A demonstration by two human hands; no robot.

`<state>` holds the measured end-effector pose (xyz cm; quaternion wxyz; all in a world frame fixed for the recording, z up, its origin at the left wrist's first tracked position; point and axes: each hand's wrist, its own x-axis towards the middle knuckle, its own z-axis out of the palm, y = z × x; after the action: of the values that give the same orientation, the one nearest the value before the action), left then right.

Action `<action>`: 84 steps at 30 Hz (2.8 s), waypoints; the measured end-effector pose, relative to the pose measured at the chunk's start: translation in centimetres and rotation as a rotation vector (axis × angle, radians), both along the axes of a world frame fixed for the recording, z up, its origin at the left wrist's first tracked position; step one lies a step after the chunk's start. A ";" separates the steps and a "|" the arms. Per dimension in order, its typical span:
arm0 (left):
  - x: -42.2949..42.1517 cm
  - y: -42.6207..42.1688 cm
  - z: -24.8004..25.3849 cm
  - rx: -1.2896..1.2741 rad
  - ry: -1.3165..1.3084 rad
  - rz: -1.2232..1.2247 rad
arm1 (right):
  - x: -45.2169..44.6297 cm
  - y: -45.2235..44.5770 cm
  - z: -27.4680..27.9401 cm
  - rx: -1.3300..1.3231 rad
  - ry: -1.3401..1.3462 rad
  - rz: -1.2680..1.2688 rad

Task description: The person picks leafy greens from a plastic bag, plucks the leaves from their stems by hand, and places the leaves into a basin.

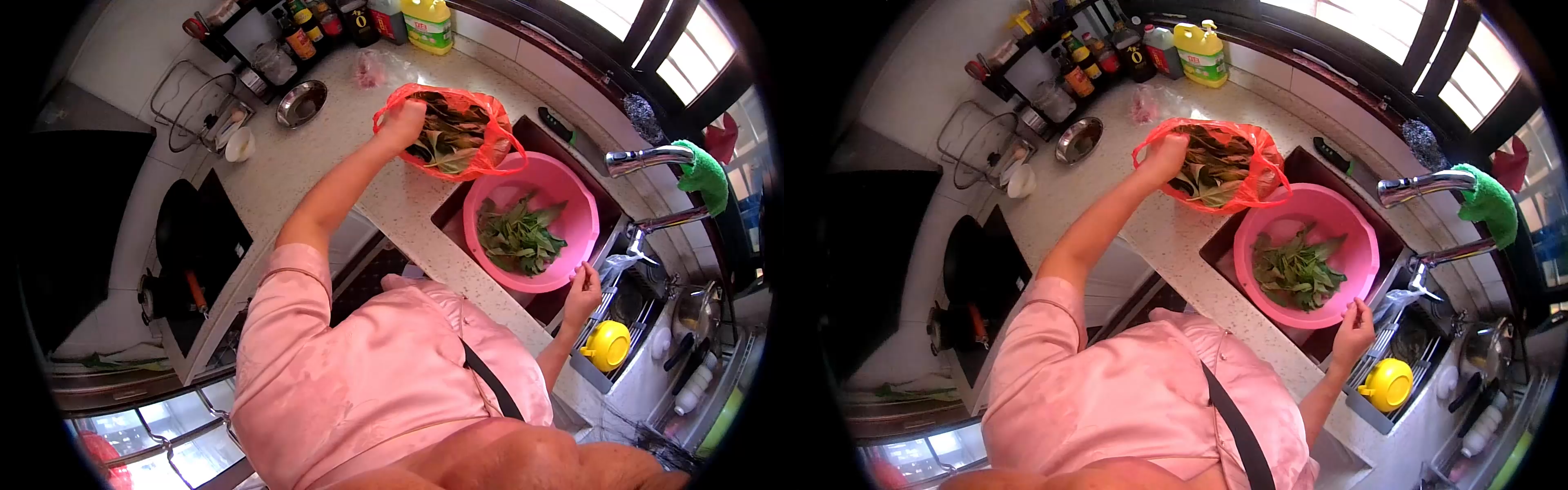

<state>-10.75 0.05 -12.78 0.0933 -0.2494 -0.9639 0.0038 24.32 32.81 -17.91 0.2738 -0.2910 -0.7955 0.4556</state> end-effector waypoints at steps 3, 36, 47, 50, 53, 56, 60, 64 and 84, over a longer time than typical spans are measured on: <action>1.7 1.6 0.3 0.327 0.094 -0.132 | -0.1 0.1 0.1 -0.010 0.024 0.013; 14.2 10.3 6.6 1.167 -1.407 -0.423 | -7.7 -5.5 10.4 -0.243 0.243 0.555; 15.8 10.9 4.6 0.881 -1.198 -0.377 | -6.7 -4.6 7.9 -0.767 -0.008 0.802; 16.0 11.1 4.1 0.872 -1.238 -0.383 | -6.8 -4.5 6.8 -0.754 -0.012 0.783; 16.6 11.2 4.2 0.845 -1.253 -0.355 | -6.8 -4.3 5.9 -0.644 -0.031 0.741; 16.8 11.5 4.0 0.806 -1.205 -0.357 | -6.7 -5.0 6.8 -0.605 -0.041 0.717; 17.3 11.8 3.0 0.736 -1.099 -0.377 | -6.7 -5.6 6.8 -0.615 -0.077 0.724; 17.5 11.8 2.4 0.769 -1.103 -0.349 | -6.8 -5.5 6.2 -0.608 -0.157 0.700; 18.9 14.5 -4.2 1.619 -1.266 -0.081 | -10.4 -7.1 -2.4 -1.346 0.413 -0.008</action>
<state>8.20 14.57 -16.94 -0.2916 -0.1005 -0.5409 -0.7825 13.92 25.71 -20.35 0.1813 -0.3078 -0.2717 0.8936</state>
